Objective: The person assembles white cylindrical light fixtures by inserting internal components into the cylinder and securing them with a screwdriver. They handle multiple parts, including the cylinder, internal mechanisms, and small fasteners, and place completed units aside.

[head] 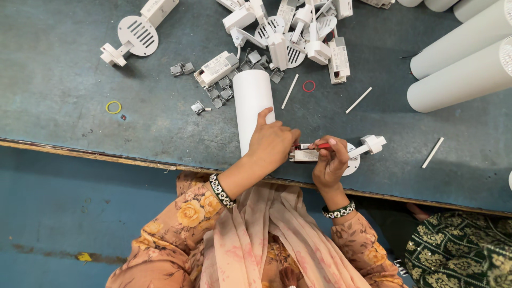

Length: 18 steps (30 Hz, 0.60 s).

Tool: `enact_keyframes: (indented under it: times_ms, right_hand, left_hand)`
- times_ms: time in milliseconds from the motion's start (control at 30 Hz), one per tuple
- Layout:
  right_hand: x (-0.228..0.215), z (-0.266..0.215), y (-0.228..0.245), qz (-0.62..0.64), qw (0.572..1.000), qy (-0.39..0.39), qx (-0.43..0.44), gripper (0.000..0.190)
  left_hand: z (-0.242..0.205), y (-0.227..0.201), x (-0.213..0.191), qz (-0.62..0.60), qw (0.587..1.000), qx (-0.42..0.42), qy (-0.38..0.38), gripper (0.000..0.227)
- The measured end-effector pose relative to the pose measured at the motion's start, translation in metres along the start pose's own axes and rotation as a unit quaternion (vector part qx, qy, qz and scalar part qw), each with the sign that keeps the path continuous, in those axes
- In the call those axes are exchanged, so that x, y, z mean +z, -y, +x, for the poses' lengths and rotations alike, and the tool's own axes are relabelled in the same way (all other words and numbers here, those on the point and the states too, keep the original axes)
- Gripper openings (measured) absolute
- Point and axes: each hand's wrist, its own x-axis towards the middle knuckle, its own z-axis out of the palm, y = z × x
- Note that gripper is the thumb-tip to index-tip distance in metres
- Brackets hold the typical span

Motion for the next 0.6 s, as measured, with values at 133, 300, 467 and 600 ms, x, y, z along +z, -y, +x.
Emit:
enact_keyframes:
  times_ms: [133, 300, 467, 600]
  right_hand:
    - [0.001, -0.003, 0.001, 0.014, 1.000, -0.003, 0.003, 0.033]
    - [0.002, -0.001, 0.007, -0.015, 0.999, 0.017, -0.026, 0.029]
    - [0.003, 0.002, 0.006, -0.021, 0.999, 0.019, -0.039, 0.029]
    - [0.006, 0.004, 0.003, -0.003, 0.999, 0.014, -0.048, 0.028]
  left_hand:
    - [0.000, -0.005, 0.007, 0.043, 0.999, -0.007, -0.004, 0.013]
    - [0.006, -0.013, 0.012, 0.068, 0.997, -0.006, 0.039, 0.012]
    - [0.008, -0.014, 0.012, 0.074, 0.996, -0.011, 0.058, 0.012]
    - [0.009, -0.015, 0.011, 0.074, 0.995, 0.000, 0.064, 0.011]
